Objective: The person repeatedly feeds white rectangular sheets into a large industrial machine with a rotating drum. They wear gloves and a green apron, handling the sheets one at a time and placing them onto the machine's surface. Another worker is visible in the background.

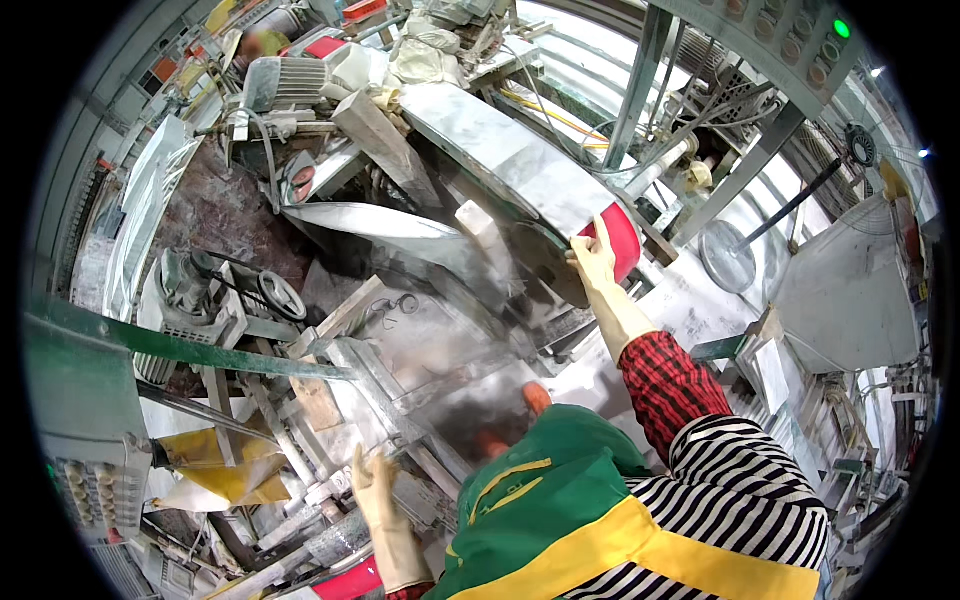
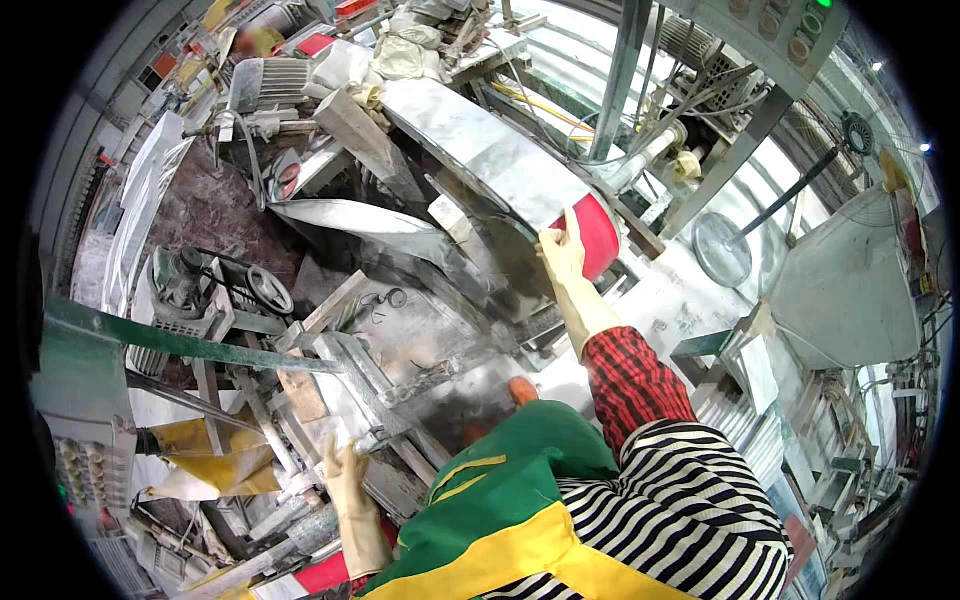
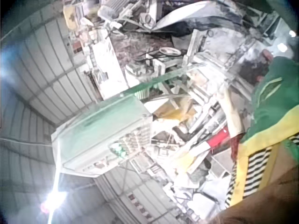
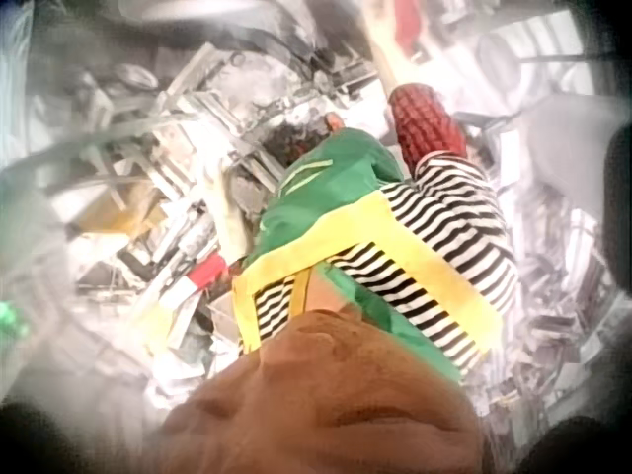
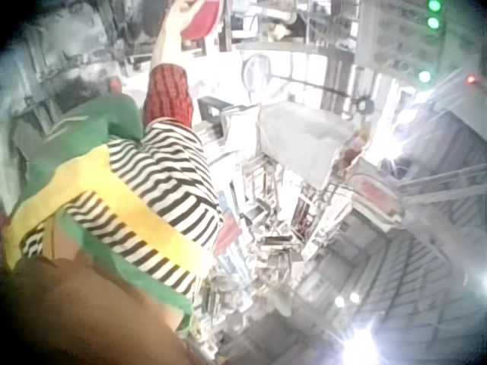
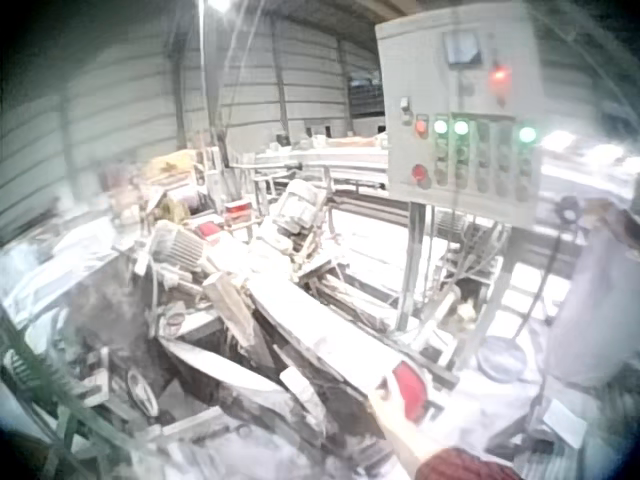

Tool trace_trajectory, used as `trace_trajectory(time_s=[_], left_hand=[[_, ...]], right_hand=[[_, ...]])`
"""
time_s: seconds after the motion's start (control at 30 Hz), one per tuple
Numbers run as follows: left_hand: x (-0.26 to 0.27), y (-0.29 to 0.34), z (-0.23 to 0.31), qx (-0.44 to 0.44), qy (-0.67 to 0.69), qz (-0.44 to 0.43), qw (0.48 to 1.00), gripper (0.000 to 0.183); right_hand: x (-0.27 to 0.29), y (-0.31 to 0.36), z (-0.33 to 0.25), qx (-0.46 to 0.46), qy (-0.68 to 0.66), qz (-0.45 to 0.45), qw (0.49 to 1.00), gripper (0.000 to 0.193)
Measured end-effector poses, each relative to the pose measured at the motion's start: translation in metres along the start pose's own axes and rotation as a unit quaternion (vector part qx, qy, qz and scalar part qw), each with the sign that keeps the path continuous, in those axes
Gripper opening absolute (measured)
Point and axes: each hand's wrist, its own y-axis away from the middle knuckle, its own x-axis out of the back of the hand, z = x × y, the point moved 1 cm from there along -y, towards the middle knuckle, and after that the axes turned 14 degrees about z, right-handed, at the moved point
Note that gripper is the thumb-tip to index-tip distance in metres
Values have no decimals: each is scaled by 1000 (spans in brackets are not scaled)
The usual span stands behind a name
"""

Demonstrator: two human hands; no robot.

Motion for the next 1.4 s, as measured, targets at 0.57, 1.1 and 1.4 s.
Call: trace_trajectory(time_s=[0.57, 1.1, 1.4], left_hand=[[285, -7, -72, -113, -625, 407, 656, 61], [292, 14, -7, -232, -589, 587, 504, 41], [283, -3, -43, -237, -548, 573, 562, 34]], right_hand=[[93, 149, 65, -16, 343, -303, 889, 59], [13, 181, 39, 11, 331, -422, 844, 53], [51, 163, 69, 10, 387, -377, 841, 52]])
